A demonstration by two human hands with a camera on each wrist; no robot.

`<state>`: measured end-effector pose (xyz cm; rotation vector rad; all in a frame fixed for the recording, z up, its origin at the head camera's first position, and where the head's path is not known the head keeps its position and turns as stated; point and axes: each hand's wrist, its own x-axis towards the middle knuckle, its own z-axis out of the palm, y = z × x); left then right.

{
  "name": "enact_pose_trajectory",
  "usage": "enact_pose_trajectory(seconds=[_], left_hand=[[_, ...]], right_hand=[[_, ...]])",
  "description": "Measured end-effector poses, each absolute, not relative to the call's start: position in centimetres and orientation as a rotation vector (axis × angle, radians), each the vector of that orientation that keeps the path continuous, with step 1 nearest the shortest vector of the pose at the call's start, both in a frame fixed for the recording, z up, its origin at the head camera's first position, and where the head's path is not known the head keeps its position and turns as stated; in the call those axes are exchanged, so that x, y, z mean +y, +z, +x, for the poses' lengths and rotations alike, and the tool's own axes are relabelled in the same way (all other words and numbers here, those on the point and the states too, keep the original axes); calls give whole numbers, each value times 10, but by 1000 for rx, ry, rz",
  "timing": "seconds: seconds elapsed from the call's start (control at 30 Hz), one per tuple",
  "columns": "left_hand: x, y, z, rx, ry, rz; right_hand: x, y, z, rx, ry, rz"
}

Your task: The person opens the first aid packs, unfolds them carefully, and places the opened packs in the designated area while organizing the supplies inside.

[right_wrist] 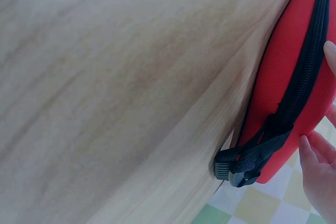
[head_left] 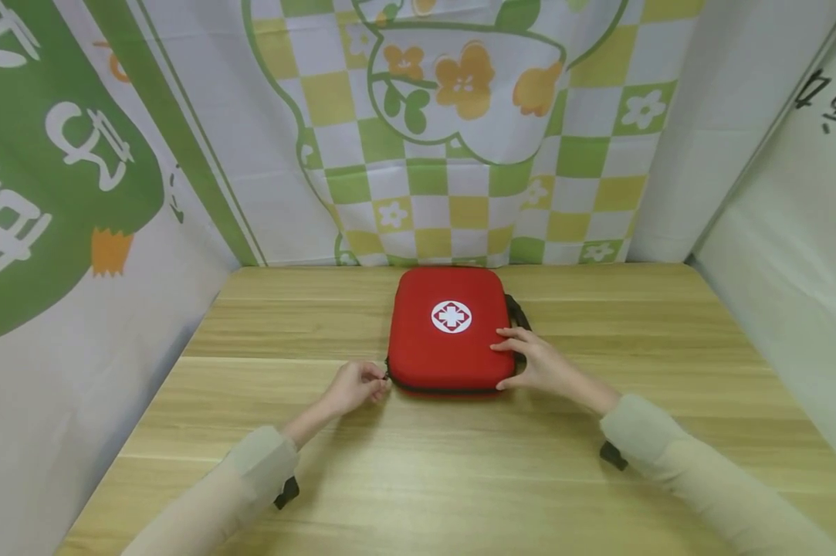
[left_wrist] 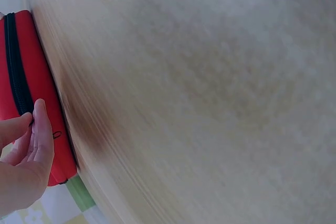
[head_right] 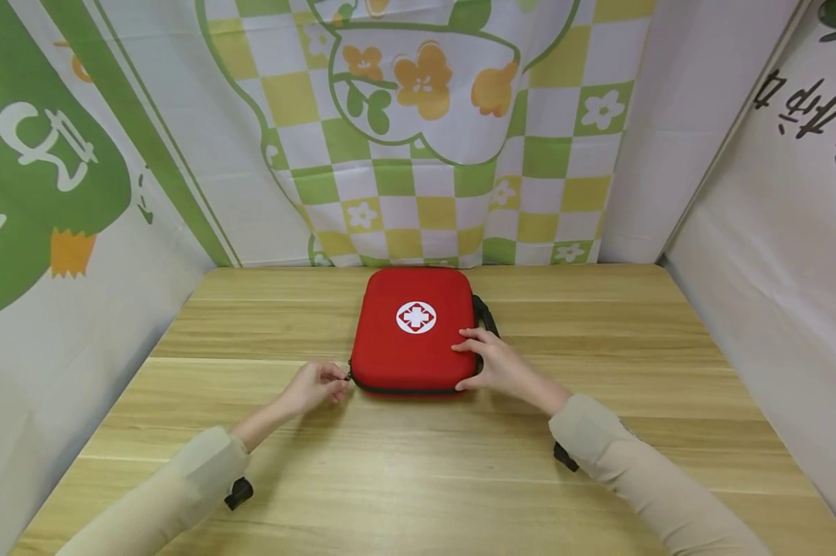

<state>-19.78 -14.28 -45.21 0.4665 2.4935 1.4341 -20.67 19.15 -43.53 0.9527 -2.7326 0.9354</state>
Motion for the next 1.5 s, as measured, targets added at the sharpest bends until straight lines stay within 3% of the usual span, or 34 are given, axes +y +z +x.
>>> enact_pose_trajectory(seconds=[0.83, 1.5], left_hand=[[-92, -455, -172, 2371, 1448, 622], [-129, -447, -185, 2355, 1242, 761]], right_hand=[[189, -437, -203, -2716, 870, 946], [179, -434, -187, -2567, 648, 1145]])
